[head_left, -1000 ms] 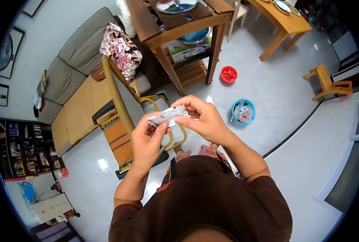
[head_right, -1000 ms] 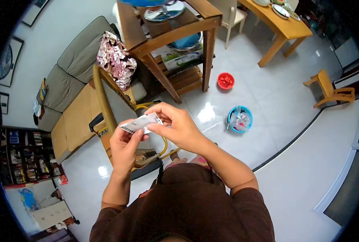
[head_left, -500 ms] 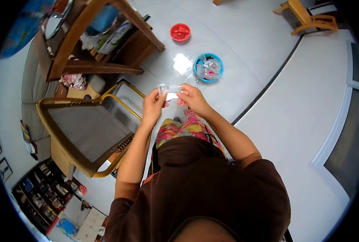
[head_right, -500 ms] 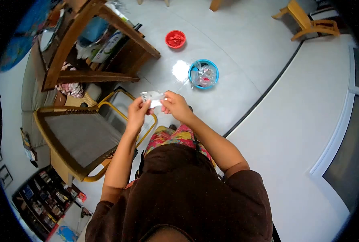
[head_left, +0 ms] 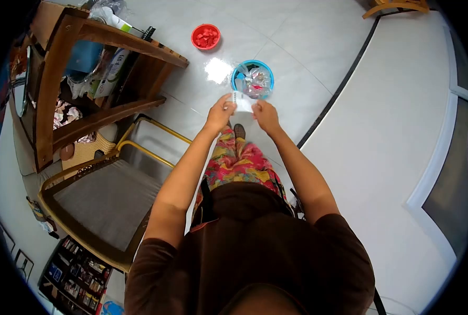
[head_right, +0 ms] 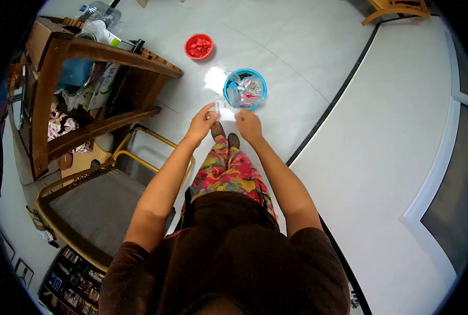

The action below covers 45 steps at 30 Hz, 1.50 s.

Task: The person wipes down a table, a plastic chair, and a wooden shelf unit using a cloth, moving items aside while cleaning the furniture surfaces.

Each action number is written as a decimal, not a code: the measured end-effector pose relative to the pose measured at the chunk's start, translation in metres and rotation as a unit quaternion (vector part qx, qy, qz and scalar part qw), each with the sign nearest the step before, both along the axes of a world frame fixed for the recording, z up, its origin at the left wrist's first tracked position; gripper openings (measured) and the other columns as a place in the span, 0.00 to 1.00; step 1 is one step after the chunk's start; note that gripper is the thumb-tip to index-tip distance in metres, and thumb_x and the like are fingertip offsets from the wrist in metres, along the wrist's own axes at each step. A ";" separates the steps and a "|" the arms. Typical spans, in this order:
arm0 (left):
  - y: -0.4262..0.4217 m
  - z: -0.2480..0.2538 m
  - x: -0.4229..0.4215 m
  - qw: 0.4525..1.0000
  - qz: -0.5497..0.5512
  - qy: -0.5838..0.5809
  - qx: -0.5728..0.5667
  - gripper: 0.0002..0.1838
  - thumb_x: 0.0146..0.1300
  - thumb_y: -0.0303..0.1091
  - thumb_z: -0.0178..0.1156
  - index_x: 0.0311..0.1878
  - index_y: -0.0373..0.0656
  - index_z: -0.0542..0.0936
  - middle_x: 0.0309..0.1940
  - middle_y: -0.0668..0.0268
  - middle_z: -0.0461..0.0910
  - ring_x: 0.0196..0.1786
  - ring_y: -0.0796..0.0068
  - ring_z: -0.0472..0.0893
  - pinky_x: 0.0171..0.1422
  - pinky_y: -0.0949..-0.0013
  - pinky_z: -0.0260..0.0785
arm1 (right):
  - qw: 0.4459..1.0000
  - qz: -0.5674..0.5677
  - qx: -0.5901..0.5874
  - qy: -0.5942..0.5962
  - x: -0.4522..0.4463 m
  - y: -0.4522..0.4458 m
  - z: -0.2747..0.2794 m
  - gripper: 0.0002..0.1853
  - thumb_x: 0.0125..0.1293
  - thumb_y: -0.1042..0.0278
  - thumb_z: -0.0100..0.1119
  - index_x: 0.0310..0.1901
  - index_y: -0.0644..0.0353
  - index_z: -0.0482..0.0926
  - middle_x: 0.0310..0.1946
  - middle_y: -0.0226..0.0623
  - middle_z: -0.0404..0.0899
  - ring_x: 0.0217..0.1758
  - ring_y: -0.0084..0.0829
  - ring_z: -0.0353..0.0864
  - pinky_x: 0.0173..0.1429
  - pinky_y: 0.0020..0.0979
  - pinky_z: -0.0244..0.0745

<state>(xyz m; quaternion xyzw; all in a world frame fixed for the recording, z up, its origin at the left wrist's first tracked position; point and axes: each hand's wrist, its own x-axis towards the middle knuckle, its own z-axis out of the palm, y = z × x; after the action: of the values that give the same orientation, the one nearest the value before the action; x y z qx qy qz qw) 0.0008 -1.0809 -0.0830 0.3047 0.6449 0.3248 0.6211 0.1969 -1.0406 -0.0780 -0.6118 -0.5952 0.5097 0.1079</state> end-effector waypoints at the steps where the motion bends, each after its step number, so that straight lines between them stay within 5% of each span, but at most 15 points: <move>1: -0.001 -0.002 -0.001 1.000 0.008 0.017 -0.007 0.25 0.71 0.38 0.60 0.68 0.39 0.72 0.46 0.65 0.81 0.41 0.77 0.79 0.46 0.72 0.72 | 0.998 0.007 0.019 -0.063 0.009 0.008 -0.031 0.12 0.71 0.61 0.55 0.41 0.63 0.79 0.34 0.49 0.85 0.37 0.43 0.87 0.42 0.45 0.80; 6: -0.004 -0.006 -0.032 0.996 0.041 0.046 -0.061 0.25 0.71 0.40 0.60 0.68 0.41 0.73 0.49 0.63 0.82 0.45 0.73 0.81 0.51 0.70 0.71 | 0.961 0.014 0.017 -0.276 0.015 0.054 -0.063 0.14 0.70 0.58 0.56 0.49 0.58 0.79 0.41 0.53 0.85 0.47 0.53 0.85 0.51 0.52 0.78; 10: -0.016 -0.009 -0.053 0.988 0.070 0.064 -0.118 0.23 0.71 0.41 0.60 0.66 0.42 0.74 0.48 0.64 0.83 0.45 0.74 0.81 0.50 0.70 0.70 | 0.957 0.034 -0.024 -0.287 0.028 0.079 -0.125 0.18 0.71 0.57 0.55 0.55 0.59 0.75 0.46 0.53 0.84 0.50 0.53 0.84 0.54 0.51 0.78; 17: -0.021 -0.017 -0.041 0.961 0.195 0.092 -0.176 0.22 0.72 0.41 0.58 0.65 0.40 0.74 0.48 0.66 0.83 0.45 0.74 0.81 0.53 0.69 0.70 | 0.957 0.091 -0.107 -0.254 0.046 0.121 -0.160 0.27 0.69 0.50 0.56 0.63 0.59 0.72 0.53 0.56 0.81 0.55 0.56 0.81 0.60 0.49 0.75; 20: -0.004 -0.005 -0.012 0.940 0.270 0.082 -0.190 0.23 0.71 0.39 0.59 0.66 0.41 0.74 0.48 0.65 0.82 0.44 0.72 0.82 0.49 0.70 0.71 | 0.978 0.168 -0.052 -0.112 0.086 0.130 -0.216 0.26 0.70 0.50 0.54 0.62 0.59 0.75 0.53 0.53 0.82 0.57 0.51 0.81 0.61 0.46 0.74; 24: 0.030 0.011 0.017 0.928 0.332 0.060 -0.159 0.23 0.72 0.41 0.60 0.65 0.43 0.74 0.50 0.65 0.82 0.47 0.72 0.82 0.53 0.67 0.71 | 0.975 0.212 0.062 -0.027 0.137 0.170 -0.185 0.23 0.69 0.51 0.54 0.54 0.62 0.80 0.46 0.52 0.84 0.50 0.50 0.83 0.56 0.43 0.76; 25: 0.043 0.018 0.021 0.924 0.351 0.064 -0.141 0.22 0.72 0.41 0.60 0.65 0.43 0.74 0.50 0.65 0.82 0.47 0.72 0.82 0.54 0.67 0.71 | 0.924 0.356 -0.046 -0.132 0.148 0.196 -0.172 0.20 0.68 0.59 0.54 0.58 0.56 0.79 0.53 0.50 0.81 0.56 0.51 0.80 0.62 0.45 0.73; 26: 0.054 0.026 0.022 0.917 0.373 0.067 -0.124 0.22 0.71 0.41 0.61 0.65 0.43 0.75 0.51 0.66 0.82 0.47 0.72 0.82 0.54 0.67 0.71 | 0.917 0.380 0.109 -0.057 0.170 0.209 -0.139 0.18 0.67 0.61 0.53 0.55 0.58 0.80 0.51 0.48 0.82 0.55 0.49 0.80 0.62 0.44 0.74; 27: 0.064 0.036 0.023 0.909 0.395 0.071 -0.108 0.22 0.71 0.40 0.61 0.64 0.43 0.75 0.51 0.66 0.81 0.48 0.72 0.82 0.54 0.67 0.72 | 0.930 0.343 -0.008 -0.130 0.178 0.224 -0.148 0.18 0.68 0.61 0.53 0.55 0.58 0.81 0.52 0.48 0.82 0.56 0.47 0.80 0.63 0.43 0.73; 28: 0.074 0.050 0.019 0.912 0.394 0.088 -0.076 0.21 0.71 0.40 0.61 0.64 0.42 0.76 0.51 0.67 0.81 0.48 0.73 0.82 0.53 0.68 0.72 | 0.957 0.277 0.062 -0.068 0.207 0.229 -0.163 0.17 0.68 0.60 0.54 0.54 0.57 0.82 0.53 0.47 0.82 0.57 0.47 0.80 0.63 0.41 0.73; 30: 0.097 0.083 0.004 0.900 0.398 0.177 -0.009 0.21 0.70 0.37 0.62 0.63 0.40 0.76 0.54 0.65 0.80 0.54 0.69 0.80 0.59 0.66 0.72 | 0.981 0.183 -0.035 -0.056 0.230 0.264 -0.142 0.18 0.67 0.56 0.58 0.52 0.57 0.83 0.51 0.45 0.84 0.58 0.46 0.80 0.63 0.40 0.74; 32: 0.107 0.108 -0.016 0.864 0.386 0.310 0.094 0.21 0.70 0.35 0.62 0.63 0.38 0.76 0.58 0.61 0.78 0.59 0.66 0.78 0.64 0.66 0.69 | 0.988 0.133 -0.062 -0.056 0.244 0.298 -0.123 0.19 0.65 0.62 0.61 0.55 0.62 0.80 0.33 0.38 0.84 0.29 0.28 0.82 0.37 0.30 0.79; 36: 0.131 0.207 -0.073 0.681 0.318 0.623 0.218 0.23 0.66 0.33 0.63 0.63 0.37 0.75 0.66 0.50 0.73 0.68 0.50 0.70 0.74 0.55 0.59 | 0.996 0.066 -0.046 -0.036 0.222 0.341 -0.055 0.18 0.67 0.66 0.58 0.55 0.65 0.79 0.35 0.37 0.84 0.32 0.26 0.82 0.37 0.27 0.78; 39: 0.145 0.266 -0.105 0.588 0.328 0.707 0.215 0.27 0.67 0.35 0.62 0.67 0.38 0.71 0.70 0.49 0.66 0.72 0.46 0.64 0.76 0.51 0.55 | 0.996 0.048 -0.026 0.070 0.181 0.354 -0.037 0.19 0.66 0.65 0.57 0.54 0.66 0.80 0.33 0.38 0.83 0.31 0.28 0.83 0.39 0.29 0.79; 45: 0.172 0.311 -0.175 0.508 0.347 0.775 0.144 0.28 0.70 0.44 0.59 0.69 0.41 0.72 0.73 0.53 0.65 0.77 0.48 0.59 0.78 0.48 0.50 | 0.964 0.228 -0.084 0.106 0.088 0.376 -0.008 0.18 0.68 0.65 0.56 0.56 0.64 0.80 0.35 0.38 0.84 0.35 0.25 0.83 0.42 0.28 0.79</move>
<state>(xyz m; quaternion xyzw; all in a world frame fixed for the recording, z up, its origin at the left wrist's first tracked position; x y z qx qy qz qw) -0.1745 -0.9088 0.2284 0.2720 0.8681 0.2371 -0.3409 0.2851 -0.6648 -0.0862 -0.4097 -0.6593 0.6304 -0.0003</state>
